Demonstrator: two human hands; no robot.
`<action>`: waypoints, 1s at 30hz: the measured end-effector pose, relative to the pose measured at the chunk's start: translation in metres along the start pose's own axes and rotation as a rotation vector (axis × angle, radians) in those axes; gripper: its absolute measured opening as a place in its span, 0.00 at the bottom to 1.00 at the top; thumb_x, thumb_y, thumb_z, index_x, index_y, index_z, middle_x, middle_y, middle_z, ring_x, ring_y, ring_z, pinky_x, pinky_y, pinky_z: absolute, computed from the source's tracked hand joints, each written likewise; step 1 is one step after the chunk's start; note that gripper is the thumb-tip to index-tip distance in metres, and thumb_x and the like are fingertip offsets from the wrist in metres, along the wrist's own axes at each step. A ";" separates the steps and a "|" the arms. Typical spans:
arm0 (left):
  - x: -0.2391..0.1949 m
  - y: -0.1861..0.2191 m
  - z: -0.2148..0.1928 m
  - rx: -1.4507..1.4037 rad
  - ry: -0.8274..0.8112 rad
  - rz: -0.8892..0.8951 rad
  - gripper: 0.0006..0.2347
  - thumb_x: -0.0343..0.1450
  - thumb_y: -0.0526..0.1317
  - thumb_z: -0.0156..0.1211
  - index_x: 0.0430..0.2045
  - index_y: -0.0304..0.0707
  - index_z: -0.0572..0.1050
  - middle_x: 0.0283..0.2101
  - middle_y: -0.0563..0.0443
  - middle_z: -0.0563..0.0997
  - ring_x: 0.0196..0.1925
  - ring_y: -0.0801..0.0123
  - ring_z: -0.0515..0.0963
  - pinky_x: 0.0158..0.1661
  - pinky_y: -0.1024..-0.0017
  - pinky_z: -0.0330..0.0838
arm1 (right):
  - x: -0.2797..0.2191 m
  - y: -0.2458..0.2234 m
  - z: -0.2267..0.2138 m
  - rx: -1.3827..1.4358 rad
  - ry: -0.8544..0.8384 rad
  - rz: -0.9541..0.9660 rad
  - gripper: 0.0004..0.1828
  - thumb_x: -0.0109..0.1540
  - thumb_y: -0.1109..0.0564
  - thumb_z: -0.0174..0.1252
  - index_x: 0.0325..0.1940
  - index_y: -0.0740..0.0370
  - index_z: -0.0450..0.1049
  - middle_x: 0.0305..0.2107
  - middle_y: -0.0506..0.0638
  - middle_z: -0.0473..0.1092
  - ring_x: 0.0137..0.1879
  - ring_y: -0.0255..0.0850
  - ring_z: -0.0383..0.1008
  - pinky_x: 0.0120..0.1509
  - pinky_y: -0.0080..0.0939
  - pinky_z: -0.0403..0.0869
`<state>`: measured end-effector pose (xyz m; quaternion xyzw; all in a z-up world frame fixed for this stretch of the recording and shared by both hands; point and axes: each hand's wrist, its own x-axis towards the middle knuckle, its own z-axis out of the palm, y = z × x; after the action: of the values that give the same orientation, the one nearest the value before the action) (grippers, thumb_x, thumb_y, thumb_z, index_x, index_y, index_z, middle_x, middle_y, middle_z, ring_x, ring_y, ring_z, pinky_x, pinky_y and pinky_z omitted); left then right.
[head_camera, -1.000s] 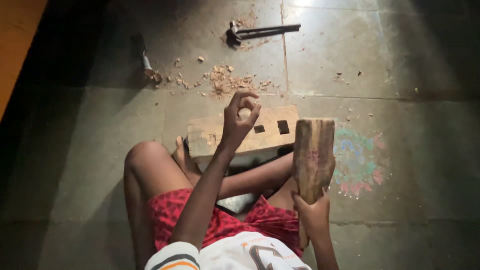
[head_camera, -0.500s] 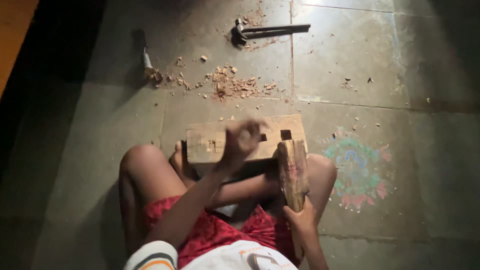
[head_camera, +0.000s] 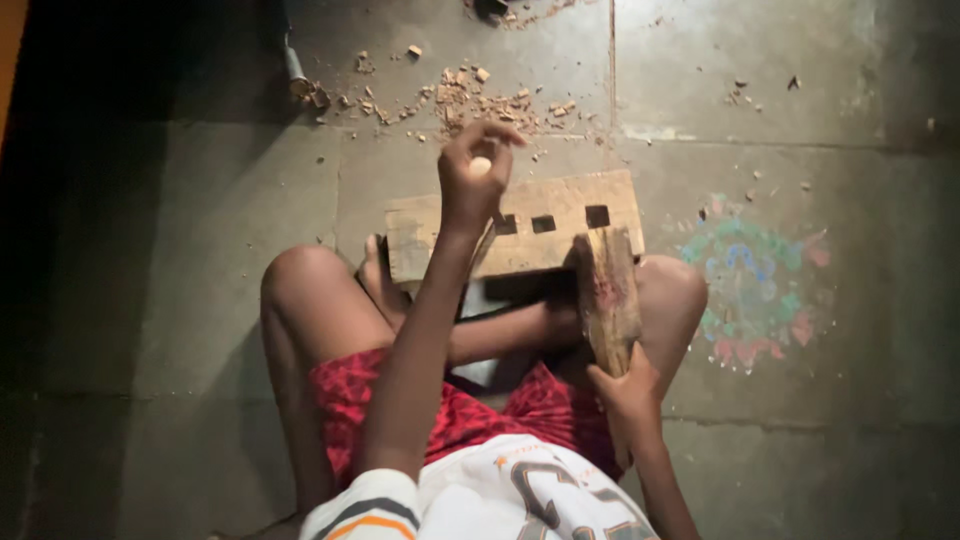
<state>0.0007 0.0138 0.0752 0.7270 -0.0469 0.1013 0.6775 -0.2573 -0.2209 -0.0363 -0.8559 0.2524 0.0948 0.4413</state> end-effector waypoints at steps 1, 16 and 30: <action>0.004 0.001 0.003 -0.009 0.053 0.052 0.07 0.69 0.27 0.53 0.30 0.34 0.80 0.29 0.53 0.82 0.29 0.77 0.78 0.33 0.79 0.70 | -0.005 -0.006 0.000 0.016 -0.031 0.081 0.30 0.50 0.53 0.71 0.54 0.64 0.72 0.31 0.63 0.78 0.36 0.53 0.82 0.41 0.54 0.78; 0.040 -0.011 0.030 0.121 0.423 0.057 0.06 0.67 0.27 0.59 0.25 0.40 0.81 0.31 0.53 0.85 0.30 0.74 0.83 0.33 0.78 0.77 | -0.002 0.013 0.004 0.202 -0.040 0.012 0.26 0.52 0.61 0.70 0.51 0.67 0.71 0.22 0.56 0.74 0.22 0.42 0.75 0.26 0.45 0.73; -0.030 0.077 -0.076 -0.366 0.232 0.319 0.05 0.75 0.25 0.49 0.35 0.29 0.75 0.24 0.54 0.70 0.17 0.79 0.66 0.20 0.77 0.62 | -0.008 -0.021 -0.006 0.063 0.009 -0.025 0.27 0.50 0.56 0.69 0.51 0.66 0.72 0.25 0.60 0.76 0.26 0.44 0.79 0.31 0.46 0.77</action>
<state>-0.0509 0.0815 0.1487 0.5593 -0.1003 0.2791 0.7741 -0.2537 -0.2132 -0.0150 -0.8451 0.2463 0.0776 0.4680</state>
